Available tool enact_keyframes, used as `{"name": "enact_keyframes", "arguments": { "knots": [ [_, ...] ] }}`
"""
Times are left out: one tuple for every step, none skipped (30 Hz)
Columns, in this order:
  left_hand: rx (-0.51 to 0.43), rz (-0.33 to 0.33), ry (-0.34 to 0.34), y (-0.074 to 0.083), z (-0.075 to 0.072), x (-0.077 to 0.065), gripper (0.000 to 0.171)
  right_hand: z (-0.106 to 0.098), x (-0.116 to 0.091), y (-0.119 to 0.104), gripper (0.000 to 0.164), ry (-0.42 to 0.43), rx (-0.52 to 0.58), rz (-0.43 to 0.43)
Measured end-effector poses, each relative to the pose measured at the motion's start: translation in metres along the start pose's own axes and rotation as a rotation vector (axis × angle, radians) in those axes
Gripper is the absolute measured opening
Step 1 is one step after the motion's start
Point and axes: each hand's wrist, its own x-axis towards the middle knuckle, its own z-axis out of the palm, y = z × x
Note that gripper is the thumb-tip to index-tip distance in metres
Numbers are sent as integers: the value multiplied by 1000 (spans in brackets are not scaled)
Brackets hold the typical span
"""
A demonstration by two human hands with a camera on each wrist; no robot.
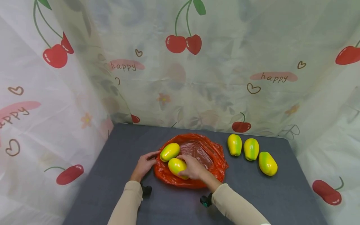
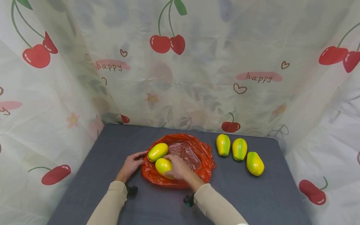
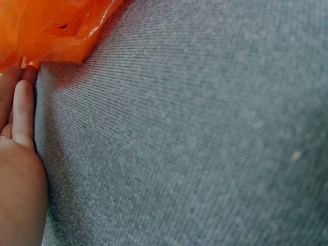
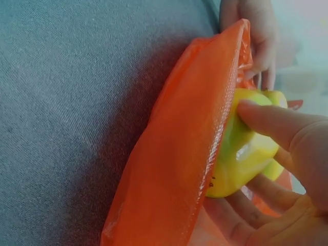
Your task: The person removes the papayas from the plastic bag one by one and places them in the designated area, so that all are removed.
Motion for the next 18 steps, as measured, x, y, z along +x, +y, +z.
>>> {"name": "enact_keyframes", "arguments": {
  "knots": [
    [2,-1,2,0,0,0,44,0,0,0,67,-4,-2,-1],
    [5,1,4,1,0,0,44,-1,0,0,67,-9,-3,2],
    [6,1,4,1,-1,-1,44,-1,0,0,67,-12,-5,4],
    [11,5,4,2,-1,-1,44,-1,0,0,67,-15,-9,5],
    [11,5,5,2,-1,-1,43,-1,0,-1,67,-16,-11,6],
    [13,9,5,3,-1,-1,43,-1,0,0,67,-16,-14,7],
    [13,12,5,3,-1,0,43,-2,0,0,67,-12,-12,6],
    [14,16,2,3,-2,1,43,-2,0,0,67,-8,-7,8],
    [11,18,0,3,-2,1,43,-2,0,1,67,-4,-5,6],
    [12,20,-2,3,-2,2,43,-2,0,1,66,0,0,2],
    [14,19,-3,4,-2,2,43,-2,0,2,66,3,3,-2],
    [14,18,-6,4,-2,2,43,-2,0,3,66,3,5,-6],
    [12,14,-7,3,-2,2,43,-1,0,3,66,4,9,-10],
    [11,11,-7,3,-2,1,43,-1,0,4,66,4,11,-14],
    [11,9,-6,3,-2,1,43,0,-1,4,66,4,12,-15],
    [15,9,-6,2,-2,0,43,0,-1,5,65,3,15,-15],
    [14,5,-5,2,-2,0,43,1,-2,5,65,1,15,-14],
    [10,1,-4,1,-1,0,43,1,-3,5,65,0,16,-13]
  ]
}}
